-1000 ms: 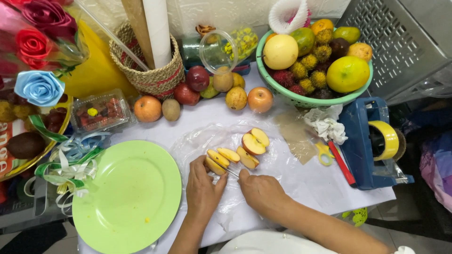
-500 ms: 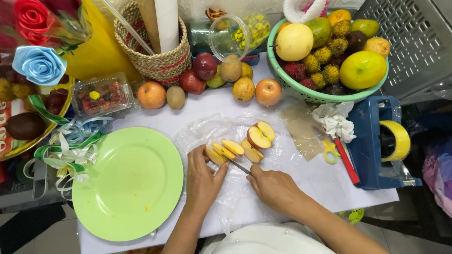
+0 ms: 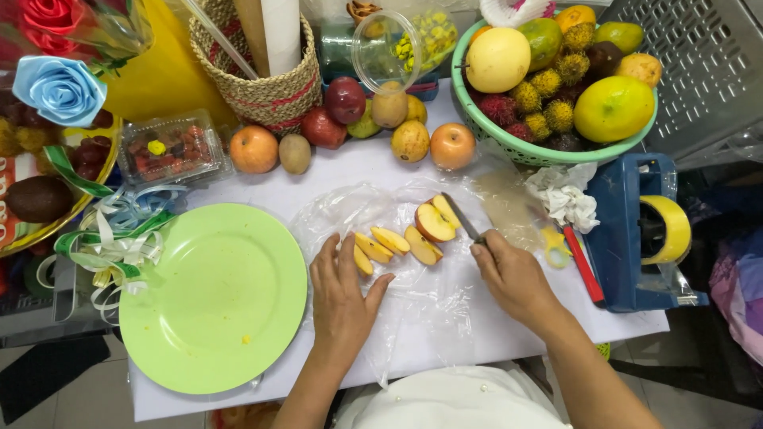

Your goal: Slicing an apple into small pieces on a plastic-covered surface using a knife.

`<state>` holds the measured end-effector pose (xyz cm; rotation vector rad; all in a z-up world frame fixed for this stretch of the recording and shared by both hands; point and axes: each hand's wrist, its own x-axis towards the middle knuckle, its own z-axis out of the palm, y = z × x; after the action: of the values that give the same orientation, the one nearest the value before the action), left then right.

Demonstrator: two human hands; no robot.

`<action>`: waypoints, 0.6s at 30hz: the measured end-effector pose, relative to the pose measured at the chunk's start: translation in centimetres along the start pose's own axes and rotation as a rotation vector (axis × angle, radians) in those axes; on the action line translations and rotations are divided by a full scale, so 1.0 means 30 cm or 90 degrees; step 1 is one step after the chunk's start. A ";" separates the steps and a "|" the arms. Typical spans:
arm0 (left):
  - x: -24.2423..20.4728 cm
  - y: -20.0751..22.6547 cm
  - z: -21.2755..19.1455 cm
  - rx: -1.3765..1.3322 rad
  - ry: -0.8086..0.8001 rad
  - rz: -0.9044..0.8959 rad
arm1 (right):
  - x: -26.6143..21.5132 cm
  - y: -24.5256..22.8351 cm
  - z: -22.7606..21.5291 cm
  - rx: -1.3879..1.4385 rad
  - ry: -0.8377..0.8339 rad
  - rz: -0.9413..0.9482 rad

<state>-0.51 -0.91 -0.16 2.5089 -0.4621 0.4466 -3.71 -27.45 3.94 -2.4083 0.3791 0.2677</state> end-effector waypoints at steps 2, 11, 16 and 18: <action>0.037 0.064 -0.046 -0.013 -0.021 -0.004 | 0.036 0.043 0.008 0.019 0.066 -0.036; 0.167 0.224 0.025 -0.091 -0.095 0.104 | 0.132 0.090 0.059 0.094 0.231 -0.140; 0.213 0.228 0.152 -0.021 -0.113 0.115 | 0.078 0.055 0.038 0.045 0.230 -0.170; 0.226 0.234 0.158 -0.019 -0.163 0.086 | 0.061 0.070 0.045 -0.021 0.188 -0.155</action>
<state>3.64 -10.71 1.95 2.5266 -0.7344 0.1658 -2.84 -28.45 1.16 -2.4998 0.2082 -0.1930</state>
